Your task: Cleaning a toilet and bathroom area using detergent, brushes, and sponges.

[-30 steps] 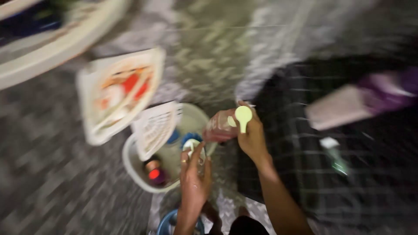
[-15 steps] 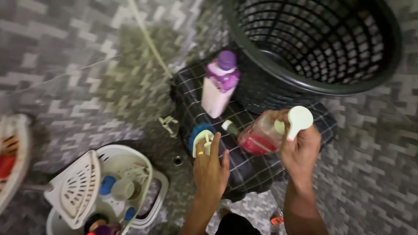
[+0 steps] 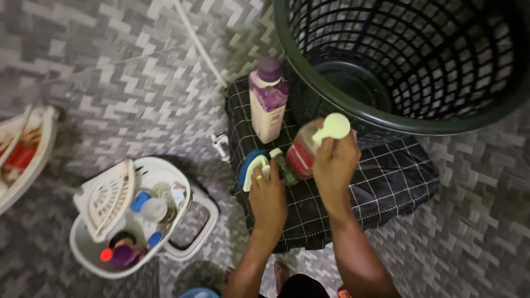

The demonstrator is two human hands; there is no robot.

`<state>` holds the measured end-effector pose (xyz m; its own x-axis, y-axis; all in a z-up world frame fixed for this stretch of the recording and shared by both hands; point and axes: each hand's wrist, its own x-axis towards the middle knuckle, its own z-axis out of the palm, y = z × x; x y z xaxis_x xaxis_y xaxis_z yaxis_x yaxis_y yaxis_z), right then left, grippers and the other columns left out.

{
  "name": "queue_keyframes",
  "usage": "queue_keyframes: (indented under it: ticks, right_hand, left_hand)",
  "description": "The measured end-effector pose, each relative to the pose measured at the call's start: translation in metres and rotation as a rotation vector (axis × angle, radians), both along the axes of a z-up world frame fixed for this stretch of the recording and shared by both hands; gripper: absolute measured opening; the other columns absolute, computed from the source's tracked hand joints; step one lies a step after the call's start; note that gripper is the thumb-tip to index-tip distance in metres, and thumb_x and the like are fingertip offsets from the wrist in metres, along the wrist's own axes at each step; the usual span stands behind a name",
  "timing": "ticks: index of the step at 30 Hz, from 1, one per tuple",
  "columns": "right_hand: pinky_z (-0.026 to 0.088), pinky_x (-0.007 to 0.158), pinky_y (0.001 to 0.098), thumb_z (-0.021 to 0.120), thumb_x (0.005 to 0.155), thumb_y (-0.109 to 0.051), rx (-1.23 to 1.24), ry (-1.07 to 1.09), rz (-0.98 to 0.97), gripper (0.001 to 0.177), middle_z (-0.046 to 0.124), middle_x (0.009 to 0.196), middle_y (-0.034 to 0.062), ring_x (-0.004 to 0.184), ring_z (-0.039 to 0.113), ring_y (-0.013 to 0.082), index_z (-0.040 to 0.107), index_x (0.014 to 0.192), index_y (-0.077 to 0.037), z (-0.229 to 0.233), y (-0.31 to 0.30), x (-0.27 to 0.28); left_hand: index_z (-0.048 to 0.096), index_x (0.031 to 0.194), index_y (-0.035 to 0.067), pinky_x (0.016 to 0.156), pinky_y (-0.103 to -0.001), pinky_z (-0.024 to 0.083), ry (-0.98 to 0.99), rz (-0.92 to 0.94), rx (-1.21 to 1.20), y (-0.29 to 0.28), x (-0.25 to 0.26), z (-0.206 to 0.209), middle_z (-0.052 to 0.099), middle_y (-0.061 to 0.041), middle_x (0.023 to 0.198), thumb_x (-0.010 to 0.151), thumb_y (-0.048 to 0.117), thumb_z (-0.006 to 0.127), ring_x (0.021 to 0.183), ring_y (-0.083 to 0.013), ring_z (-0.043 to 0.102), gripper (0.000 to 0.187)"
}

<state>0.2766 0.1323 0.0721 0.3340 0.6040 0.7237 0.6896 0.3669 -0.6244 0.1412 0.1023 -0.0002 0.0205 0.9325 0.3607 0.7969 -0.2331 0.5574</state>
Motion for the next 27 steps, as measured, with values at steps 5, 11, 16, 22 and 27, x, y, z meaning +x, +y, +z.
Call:
queue_keyframes:
  ticks: [5,11,16,22,27]
  right_hand:
    - [0.054,0.083,0.0422,0.057,0.102,-0.004,-0.051,0.078,0.051,0.017,0.068,0.107,0.0181,0.097,0.068,0.0299,0.068,0.113,0.002,0.0,0.005,0.003]
    - [0.045,0.108,0.0466,0.073,0.099,-0.016,-0.046,0.042,0.035,0.058,0.05,0.141,0.024,0.128,0.053,0.0375,0.046,0.145,0.004,-0.032,-0.023,0.009]
    - [0.038,0.119,0.0489,0.082,0.089,-0.01,-0.093,0.108,0.02,0.089,0.035,0.153,0.0273,0.142,0.042,0.0399,0.028,0.157,0.006,-0.068,-0.052,-0.005]
    - [0.042,0.122,0.0448,0.075,0.092,-0.001,-0.015,0.149,0.131,0.076,0.031,0.155,0.0244,0.146,0.039,0.0361,0.031,0.154,0.004,-0.105,-0.074,-0.061]
    - [0.055,0.1,0.0356,0.069,0.095,0.002,-0.187,0.236,0.506,0.047,0.048,0.141,0.0164,0.121,0.059,0.0254,0.05,0.138,0.0,-0.126,-0.072,-0.15]
  left_hand:
    - [0.048,0.144,0.005,0.086,-0.049,0.053,0.008,0.029,0.01,0.005,0.003,-0.002,0.052,-0.025,0.124,0.077,0.012,0.078,0.11,-0.0441,0.058,0.073]
    - [0.047,0.144,0.005,0.087,-0.048,0.053,-0.002,0.018,-0.075,-0.003,0.006,0.009,0.052,-0.024,0.124,0.077,0.014,0.08,0.112,-0.0427,0.058,0.075]
    - [0.049,0.144,0.005,0.084,-0.051,0.054,-0.058,-0.006,0.042,-0.022,-0.007,0.02,0.053,-0.027,0.127,0.086,0.015,0.074,0.111,-0.0457,0.059,0.064]
    - [0.057,0.138,0.016,0.079,-0.052,0.056,-0.125,0.134,0.07,-0.056,-0.07,-0.015,0.054,-0.024,0.134,0.095,0.009,0.065,0.108,-0.0461,0.064,0.045]
    - [0.058,0.138,0.015,0.08,-0.056,0.053,-0.166,0.256,-0.198,-0.093,-0.163,-0.024,0.051,-0.027,0.136,0.082,-0.003,0.059,0.102,-0.0493,0.062,0.059]
